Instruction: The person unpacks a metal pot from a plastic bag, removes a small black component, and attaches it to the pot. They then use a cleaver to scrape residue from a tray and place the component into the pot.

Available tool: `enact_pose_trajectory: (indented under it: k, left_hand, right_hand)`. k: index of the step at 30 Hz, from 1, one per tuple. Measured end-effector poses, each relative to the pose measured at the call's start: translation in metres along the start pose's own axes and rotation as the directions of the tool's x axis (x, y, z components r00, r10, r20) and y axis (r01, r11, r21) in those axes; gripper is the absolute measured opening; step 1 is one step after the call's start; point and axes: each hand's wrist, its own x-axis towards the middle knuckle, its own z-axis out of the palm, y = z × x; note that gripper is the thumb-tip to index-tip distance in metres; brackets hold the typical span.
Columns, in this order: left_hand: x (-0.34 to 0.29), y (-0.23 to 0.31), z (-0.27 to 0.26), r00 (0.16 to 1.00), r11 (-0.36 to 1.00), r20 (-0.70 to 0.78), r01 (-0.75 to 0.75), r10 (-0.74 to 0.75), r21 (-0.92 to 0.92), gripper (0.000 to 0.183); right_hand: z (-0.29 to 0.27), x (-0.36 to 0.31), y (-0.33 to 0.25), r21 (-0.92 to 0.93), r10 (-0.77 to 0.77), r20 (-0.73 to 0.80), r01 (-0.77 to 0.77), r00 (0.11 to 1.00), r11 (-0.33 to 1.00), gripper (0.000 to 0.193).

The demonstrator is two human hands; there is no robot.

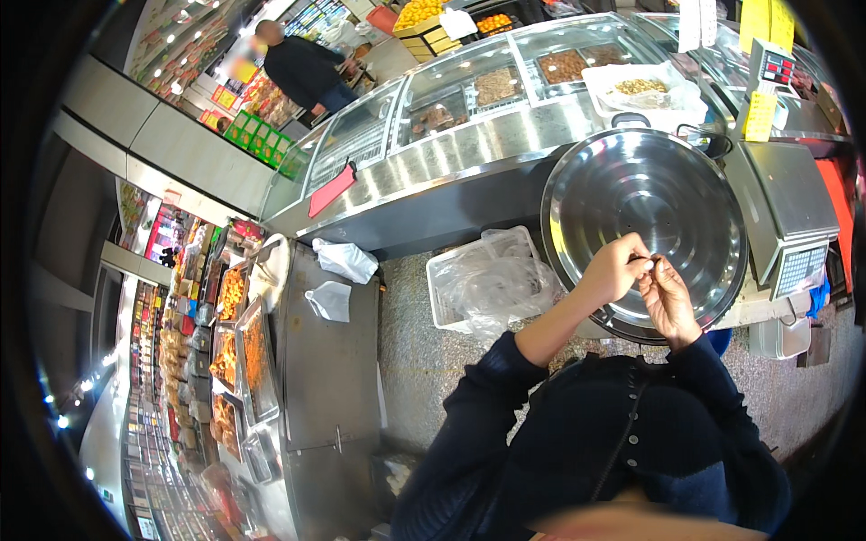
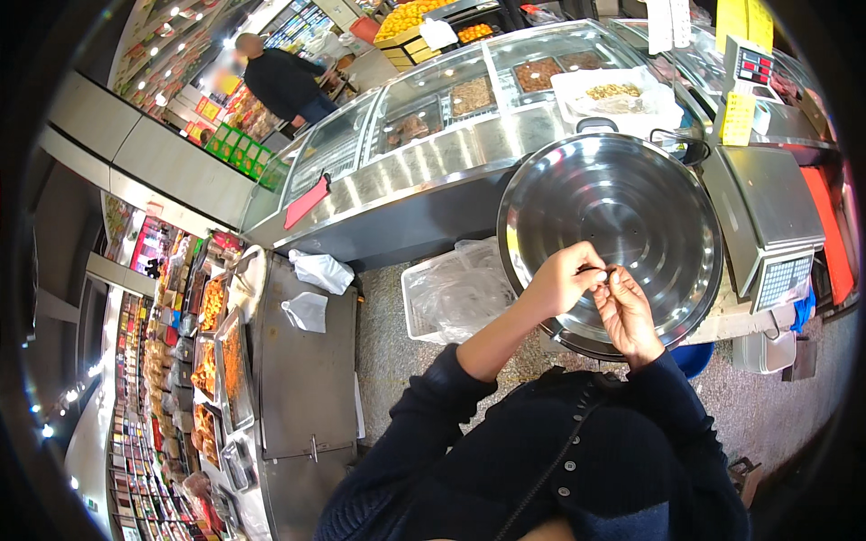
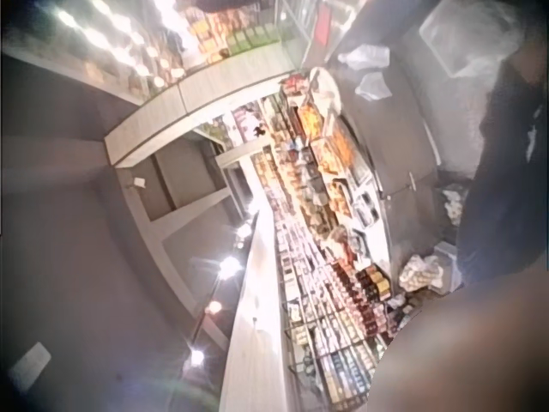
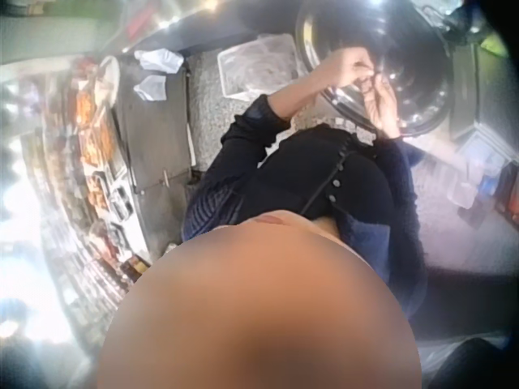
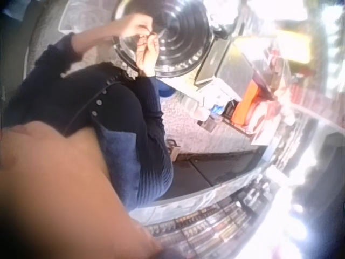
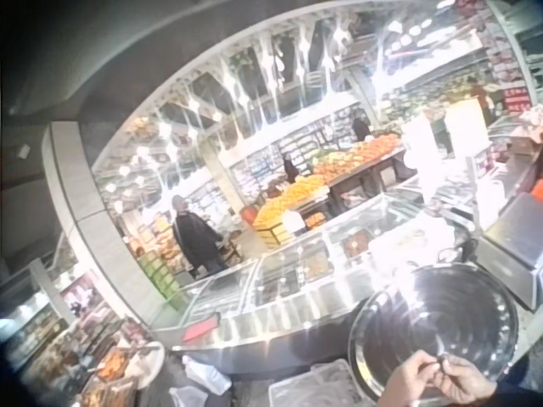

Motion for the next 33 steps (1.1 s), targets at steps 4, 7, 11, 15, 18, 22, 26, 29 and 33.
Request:
enact_pose_trajectory:
  k: [4, 7, 11, 15, 18, 22, 26, 29, 33]
  left_hand:
    - [0.022, 0.017, 0.003, 0.995, 0.809, 0.092, -0.073, 0.024, 0.583, 0.014]
    - [0.048, 0.024, 0.004, 0.928, 0.555, 0.318, -0.165, -0.191, 0.815, 0.019]
    - [0.090, 0.031, 0.003, 0.703, 0.555, 0.585, -0.319, -0.405, 0.768, 0.022]
    - [0.114, 0.043, 0.008, 0.445, 0.658, 0.671, -0.214, -0.592, 0.722, 0.021]
    - [0.122, 0.050, 0.008, 0.300, 0.646, 0.649, -0.124, -0.700, 0.754, 0.015]
    - [0.119, 0.057, -0.006, 0.333, 0.802, 0.764, -0.038, -0.553, 0.597, 0.028]
    - [0.095, 0.043, -0.027, 0.713, 0.969, 0.659, 0.217, -0.238, 0.115, 0.033]
    - [0.053, 0.009, -0.023, 0.926, 0.725, 0.267, 0.374, -0.265, -0.579, 0.035]
    - [0.012, -0.046, -0.005, 0.753, 0.289, 0.088, 0.354, -0.653, -0.889, 0.020]
  right_hand:
    - [-0.010, 0.003, -0.004, -0.016, -0.050, -0.053, 0.049, 0.997, 0.999, 0.022]
    - [-0.013, 0.004, -0.010, -0.055, -0.005, -0.190, -0.005, 0.982, 0.998, 0.019]
    - [-0.013, 0.004, -0.013, -0.072, 0.100, -0.160, -0.113, 0.982, 0.991, 0.019]
    - [-0.013, 0.001, -0.017, -0.046, 0.119, -0.142, -0.127, 0.983, 0.991, 0.020]
    - [-0.011, -0.001, -0.021, 0.007, 0.109, -0.159, -0.110, 0.981, 0.994, 0.020]
    - [-0.004, -0.010, -0.034, -0.036, 0.078, -0.276, -0.092, 0.958, 0.995, 0.022]
    - [-0.020, -0.029, -0.086, -0.054, -0.200, -0.063, 0.197, 0.978, 0.979, 0.033]
    - [-0.063, -0.051, -0.155, -0.171, -0.574, -0.091, 0.556, 0.814, 0.814, 0.029]
    - [-0.137, -0.064, -0.229, -0.358, -0.570, -0.478, 0.445, 0.668, 0.821, 0.023]
